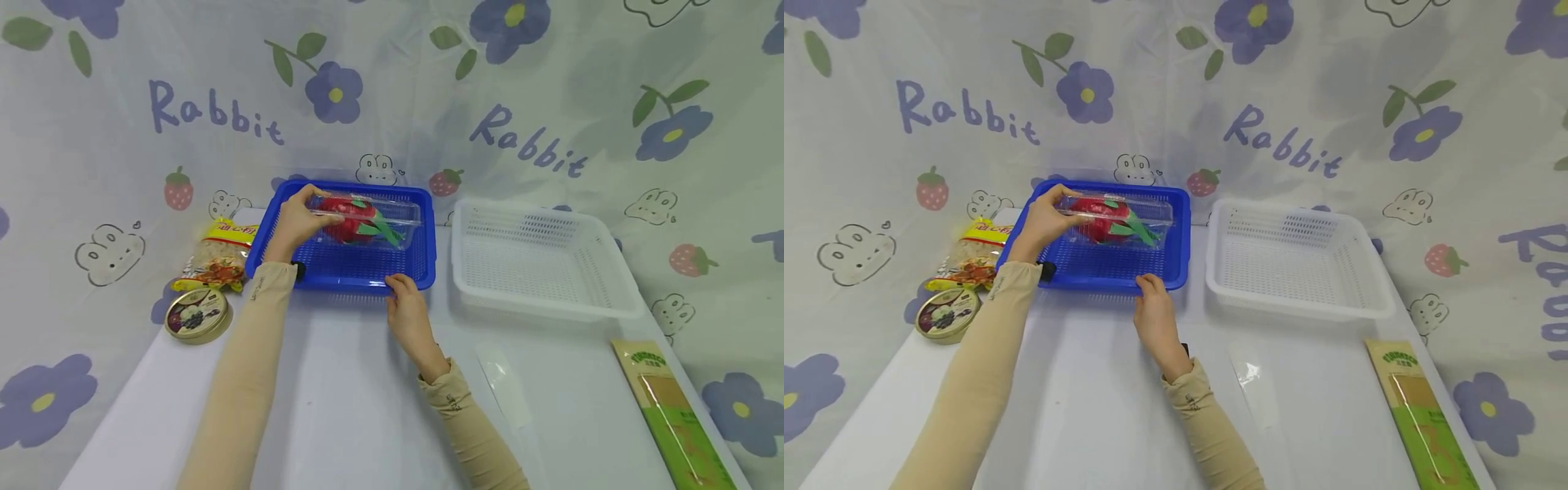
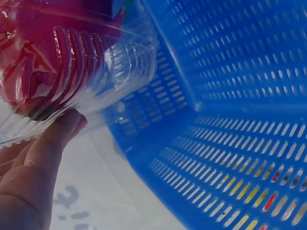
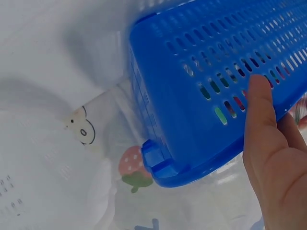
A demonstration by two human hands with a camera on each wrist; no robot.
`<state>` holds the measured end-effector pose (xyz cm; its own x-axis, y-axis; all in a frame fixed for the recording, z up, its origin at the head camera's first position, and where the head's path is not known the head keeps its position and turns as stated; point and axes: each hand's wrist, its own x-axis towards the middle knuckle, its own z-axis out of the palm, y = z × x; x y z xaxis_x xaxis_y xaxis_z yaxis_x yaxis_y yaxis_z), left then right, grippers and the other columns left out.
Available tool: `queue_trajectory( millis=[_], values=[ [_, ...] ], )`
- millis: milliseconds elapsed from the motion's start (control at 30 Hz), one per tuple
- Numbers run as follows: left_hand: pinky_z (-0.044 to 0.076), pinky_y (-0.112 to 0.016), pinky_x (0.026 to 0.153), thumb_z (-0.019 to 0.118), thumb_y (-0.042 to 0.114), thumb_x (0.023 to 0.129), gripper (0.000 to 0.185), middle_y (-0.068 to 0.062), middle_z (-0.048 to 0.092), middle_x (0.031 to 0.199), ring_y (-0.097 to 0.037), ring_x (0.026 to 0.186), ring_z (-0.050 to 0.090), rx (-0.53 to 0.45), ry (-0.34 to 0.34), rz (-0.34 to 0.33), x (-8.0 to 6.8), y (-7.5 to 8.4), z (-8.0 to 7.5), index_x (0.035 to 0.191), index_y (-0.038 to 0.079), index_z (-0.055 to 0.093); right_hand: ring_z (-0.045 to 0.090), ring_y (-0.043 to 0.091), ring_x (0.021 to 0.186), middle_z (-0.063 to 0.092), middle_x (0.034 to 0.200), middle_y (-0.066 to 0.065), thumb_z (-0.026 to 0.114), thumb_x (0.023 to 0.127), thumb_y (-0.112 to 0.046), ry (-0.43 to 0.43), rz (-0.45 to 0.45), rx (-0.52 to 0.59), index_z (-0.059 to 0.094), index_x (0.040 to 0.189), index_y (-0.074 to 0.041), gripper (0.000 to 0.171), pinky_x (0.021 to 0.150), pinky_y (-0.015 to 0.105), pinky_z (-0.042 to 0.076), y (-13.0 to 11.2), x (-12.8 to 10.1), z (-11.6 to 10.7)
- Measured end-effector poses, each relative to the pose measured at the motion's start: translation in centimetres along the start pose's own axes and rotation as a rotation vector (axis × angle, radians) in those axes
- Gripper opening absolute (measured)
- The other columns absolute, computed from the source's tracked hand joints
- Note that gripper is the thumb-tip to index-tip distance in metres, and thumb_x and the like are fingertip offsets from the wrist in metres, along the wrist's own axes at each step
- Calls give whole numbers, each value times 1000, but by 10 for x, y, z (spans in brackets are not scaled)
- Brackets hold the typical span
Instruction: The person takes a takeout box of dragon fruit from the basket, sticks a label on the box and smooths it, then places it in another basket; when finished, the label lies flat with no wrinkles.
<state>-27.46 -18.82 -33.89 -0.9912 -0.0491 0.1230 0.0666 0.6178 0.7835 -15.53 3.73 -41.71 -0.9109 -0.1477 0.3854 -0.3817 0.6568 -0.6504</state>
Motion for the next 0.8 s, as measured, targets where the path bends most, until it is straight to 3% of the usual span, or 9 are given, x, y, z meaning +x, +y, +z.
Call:
queue_trajectory(
  millis=[167, 333, 400, 467, 567, 800],
  values=[
    [43, -57, 102, 79, 33, 80, 54, -19, 49, 143, -37, 127, 46, 40, -43, -18, 9, -4, 0, 123, 11, 56, 65, 32, 104, 62, 119, 21, 64, 83, 11, -1, -18, 6, 63, 118, 10, 34, 86, 37, 55, 1, 0, 2],
    [48, -48, 89, 79, 32, 81, 53, -18, 49, 144, -33, 108, 53, 19, -58, -27, 15, -8, 1, 123, 11, 57, 65, 32, 104, 61, 121, 21, 64, 84, 9, -20, -12, 10, 63, 119, 9, 34, 87, 36, 55, 0, 0, 1],
    [47, -48, 91, 80, 33, 80, 54, -18, 47, 145, -34, 112, 52, 13, -67, -30, 18, -9, 1, 124, 11, 56, 64, 32, 107, 61, 122, 21, 65, 85, 8, -26, -11, 7, 62, 120, 9, 35, 89, 37, 55, 0, 1, 1],
    [43, -53, 101, 80, 33, 79, 55, -18, 43, 149, -36, 127, 47, 10, -78, -40, 20, -10, 1, 124, 11, 56, 64, 33, 109, 61, 123, 21, 65, 85, 7, -29, -16, 3, 62, 121, 9, 36, 91, 37, 54, 1, 3, 1],
    [36, -57, 110, 80, 34, 80, 57, -19, 38, 153, -39, 141, 34, 25, -101, -59, 23, -13, -1, 125, 10, 55, 63, 33, 110, 60, 124, 21, 65, 86, 7, -36, -15, 9, 61, 122, 9, 37, 92, 37, 54, 1, 4, 1],
    [39, -57, 106, 77, 32, 83, 61, -22, 40, 149, -44, 128, 45, 108, -181, -96, 25, -12, -3, 132, 7, 49, 63, 31, 109, 59, 125, 21, 64, 86, 7, -44, 12, 20, 60, 124, 9, 38, 92, 37, 54, 3, 6, -3]
  ],
)
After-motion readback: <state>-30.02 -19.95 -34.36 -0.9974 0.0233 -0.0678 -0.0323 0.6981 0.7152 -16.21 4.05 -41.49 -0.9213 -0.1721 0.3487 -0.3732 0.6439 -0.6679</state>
